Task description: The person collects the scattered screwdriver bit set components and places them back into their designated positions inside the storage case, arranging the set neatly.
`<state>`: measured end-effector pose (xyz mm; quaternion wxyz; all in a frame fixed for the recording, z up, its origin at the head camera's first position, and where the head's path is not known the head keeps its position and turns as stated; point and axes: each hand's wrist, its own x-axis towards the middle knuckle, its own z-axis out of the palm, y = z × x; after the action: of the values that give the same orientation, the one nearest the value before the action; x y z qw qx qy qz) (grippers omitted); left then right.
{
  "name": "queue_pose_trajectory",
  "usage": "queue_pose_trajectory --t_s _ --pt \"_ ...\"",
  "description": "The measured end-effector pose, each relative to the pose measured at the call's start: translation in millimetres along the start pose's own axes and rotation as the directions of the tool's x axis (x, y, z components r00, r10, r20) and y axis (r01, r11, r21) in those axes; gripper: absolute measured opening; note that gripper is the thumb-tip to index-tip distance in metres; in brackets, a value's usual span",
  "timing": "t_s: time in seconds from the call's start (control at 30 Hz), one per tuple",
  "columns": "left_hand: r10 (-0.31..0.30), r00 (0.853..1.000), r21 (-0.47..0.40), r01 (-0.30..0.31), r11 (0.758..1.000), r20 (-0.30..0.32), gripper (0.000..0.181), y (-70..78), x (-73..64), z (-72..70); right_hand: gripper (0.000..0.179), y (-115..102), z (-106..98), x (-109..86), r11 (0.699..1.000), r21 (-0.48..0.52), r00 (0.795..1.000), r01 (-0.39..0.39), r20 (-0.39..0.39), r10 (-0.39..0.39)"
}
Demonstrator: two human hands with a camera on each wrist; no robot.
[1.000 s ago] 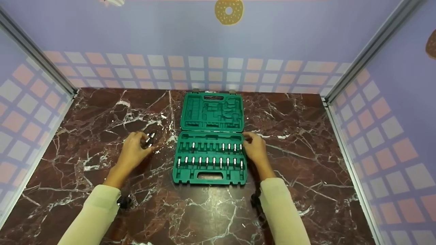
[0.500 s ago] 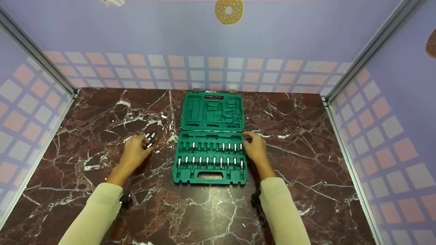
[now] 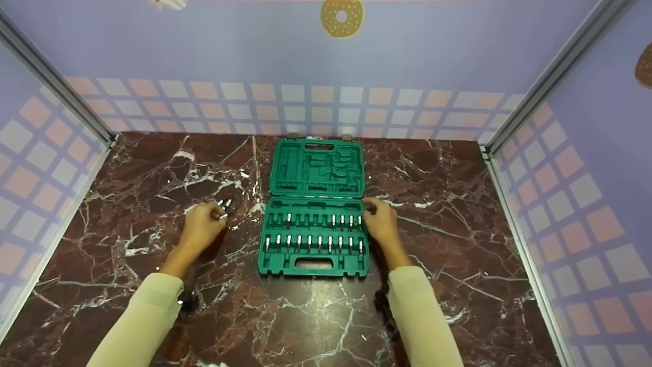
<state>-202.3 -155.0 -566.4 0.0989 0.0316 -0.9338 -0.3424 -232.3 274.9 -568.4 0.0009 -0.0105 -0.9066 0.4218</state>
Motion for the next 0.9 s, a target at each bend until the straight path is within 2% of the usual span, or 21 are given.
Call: queue_pose_trajectory --t_s 0.33,0.6,0.73,0.9 --pt "-0.035 0.999 -0.183 0.028 0.983 -0.038 0.014 12.1 1.7 -5.3 0.035 -0.5 0.0 -0.3 1.0 -0.008 1.0 0.004 0.001 -0.004" --pt "-0.046 0.999 -0.285 0.041 0.958 -0.011 0.013 31.6 2.3 -4.8 0.035 -2.1 -1.2 -1.6 1.0 -0.014 1.0 -0.005 0.006 0.005" --pt "-0.031 0.999 -0.353 0.032 0.935 0.008 0.012 39.5 4.2 -0.9 0.035 -1.6 -0.9 -1.7 1.0 -0.004 1.0 -0.006 0.003 0.006" --pt "-0.032 0.999 -0.394 0.046 0.918 0.042 0.013 49.8 4.6 3.8 0.035 -1.7 0.2 -1.1 1.0 0.002 1.0 -0.002 -0.002 0.002"
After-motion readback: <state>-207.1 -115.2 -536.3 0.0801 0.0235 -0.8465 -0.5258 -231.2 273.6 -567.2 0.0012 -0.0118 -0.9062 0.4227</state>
